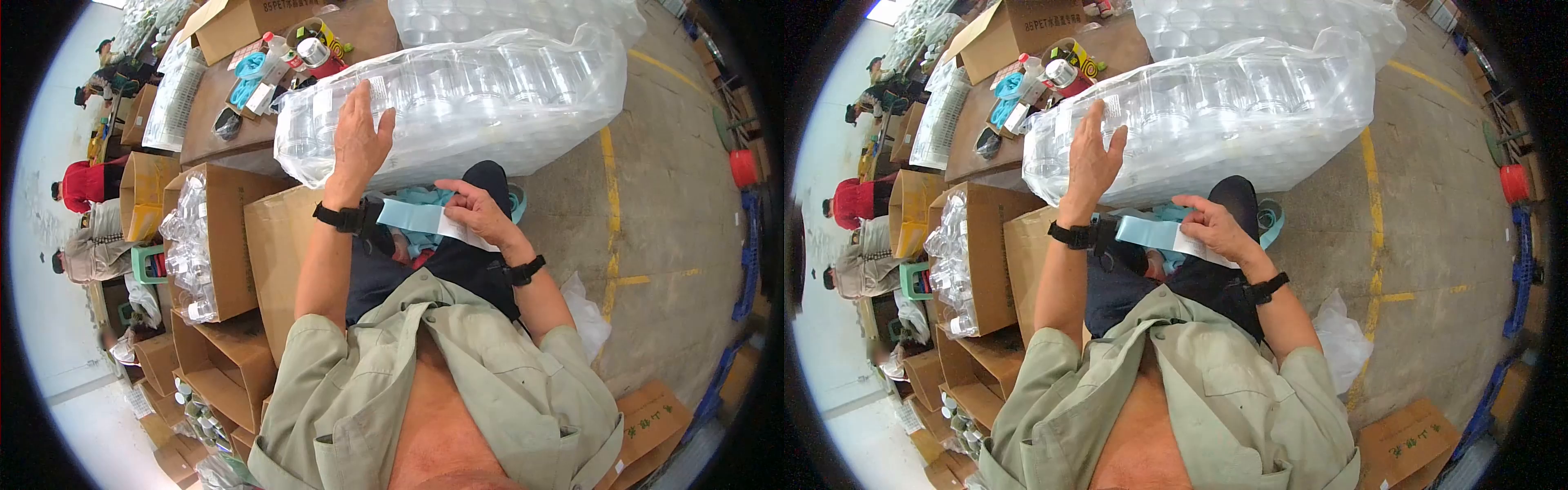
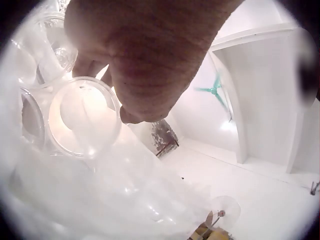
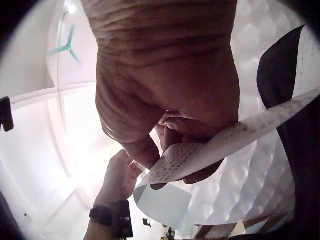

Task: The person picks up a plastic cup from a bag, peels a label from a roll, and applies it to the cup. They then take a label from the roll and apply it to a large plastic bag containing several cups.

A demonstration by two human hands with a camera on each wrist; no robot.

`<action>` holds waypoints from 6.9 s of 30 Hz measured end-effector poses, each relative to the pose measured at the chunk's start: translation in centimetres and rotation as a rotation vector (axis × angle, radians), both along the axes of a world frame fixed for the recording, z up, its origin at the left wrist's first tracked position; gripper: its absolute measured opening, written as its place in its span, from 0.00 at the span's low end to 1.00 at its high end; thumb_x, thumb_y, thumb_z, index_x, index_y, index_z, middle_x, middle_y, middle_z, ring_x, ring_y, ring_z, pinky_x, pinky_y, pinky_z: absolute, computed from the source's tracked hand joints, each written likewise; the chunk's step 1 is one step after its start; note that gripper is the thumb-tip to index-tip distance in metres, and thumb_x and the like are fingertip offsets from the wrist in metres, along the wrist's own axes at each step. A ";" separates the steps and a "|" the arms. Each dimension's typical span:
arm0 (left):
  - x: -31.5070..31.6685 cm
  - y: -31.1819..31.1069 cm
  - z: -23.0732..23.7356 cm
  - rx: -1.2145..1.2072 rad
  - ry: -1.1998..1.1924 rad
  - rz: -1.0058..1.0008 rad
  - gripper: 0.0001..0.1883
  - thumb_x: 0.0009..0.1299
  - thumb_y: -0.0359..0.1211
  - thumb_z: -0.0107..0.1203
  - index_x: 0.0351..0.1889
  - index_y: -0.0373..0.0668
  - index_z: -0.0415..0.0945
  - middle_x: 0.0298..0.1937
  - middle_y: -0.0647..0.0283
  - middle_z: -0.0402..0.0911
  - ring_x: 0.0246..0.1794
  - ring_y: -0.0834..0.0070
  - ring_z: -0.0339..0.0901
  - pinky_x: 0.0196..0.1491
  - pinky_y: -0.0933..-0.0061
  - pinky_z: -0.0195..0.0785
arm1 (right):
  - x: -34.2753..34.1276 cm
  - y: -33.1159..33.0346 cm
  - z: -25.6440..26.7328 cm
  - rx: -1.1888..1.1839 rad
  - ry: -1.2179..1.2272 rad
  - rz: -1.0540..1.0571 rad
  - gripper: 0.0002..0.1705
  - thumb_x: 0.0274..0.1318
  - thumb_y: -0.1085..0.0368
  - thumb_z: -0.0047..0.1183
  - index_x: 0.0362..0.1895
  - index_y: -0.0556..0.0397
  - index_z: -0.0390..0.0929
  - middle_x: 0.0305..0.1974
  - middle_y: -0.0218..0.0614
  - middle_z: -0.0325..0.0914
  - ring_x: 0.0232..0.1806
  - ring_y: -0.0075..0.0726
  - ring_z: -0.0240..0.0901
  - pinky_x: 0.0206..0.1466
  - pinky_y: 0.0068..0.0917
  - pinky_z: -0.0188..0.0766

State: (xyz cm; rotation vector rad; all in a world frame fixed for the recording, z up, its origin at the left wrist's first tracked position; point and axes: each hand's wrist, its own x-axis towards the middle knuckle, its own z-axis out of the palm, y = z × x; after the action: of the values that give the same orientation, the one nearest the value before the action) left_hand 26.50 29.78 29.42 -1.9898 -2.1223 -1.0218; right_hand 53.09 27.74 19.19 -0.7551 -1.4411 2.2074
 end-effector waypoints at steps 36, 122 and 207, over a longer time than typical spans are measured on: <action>-0.8 -13.6 -4.7 -0.176 -0.267 -0.119 0.24 0.70 0.25 0.64 0.65 0.37 0.76 0.44 0.57 0.85 0.46 0.60 0.83 0.54 0.65 0.74 | -1.6 1.0 4.0 0.167 0.032 0.123 0.39 0.66 0.70 0.60 0.79 0.52 0.62 0.38 0.24 0.80 0.38 0.15 0.71 0.44 0.19 0.70; 6.7 -8.5 -3.7 -0.538 -1.089 -0.377 0.32 0.78 0.28 0.59 0.78 0.38 0.61 0.51 0.60 0.84 0.48 0.81 0.80 0.51 0.76 0.73 | 1.9 1.3 3.9 0.139 0.099 -0.020 0.43 0.65 0.73 0.59 0.81 0.56 0.56 0.35 0.23 0.79 0.37 0.15 0.71 0.45 0.19 0.70; 11.6 8.0 0.7 0.038 0.354 -0.394 0.30 0.71 0.34 0.64 0.70 0.35 0.70 0.66 0.47 0.78 0.73 0.47 0.69 0.74 0.50 0.62 | 7.1 1.4 1.8 -0.024 0.119 -0.237 0.38 0.63 0.72 0.59 0.77 0.53 0.66 0.36 0.21 0.80 0.38 0.15 0.72 0.47 0.18 0.70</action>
State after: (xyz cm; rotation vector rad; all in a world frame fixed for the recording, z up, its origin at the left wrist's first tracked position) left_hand 38.13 37.80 30.16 -2.4114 -1.5621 -0.6680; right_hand 60.17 29.16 20.98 -0.7475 -1.2041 2.0543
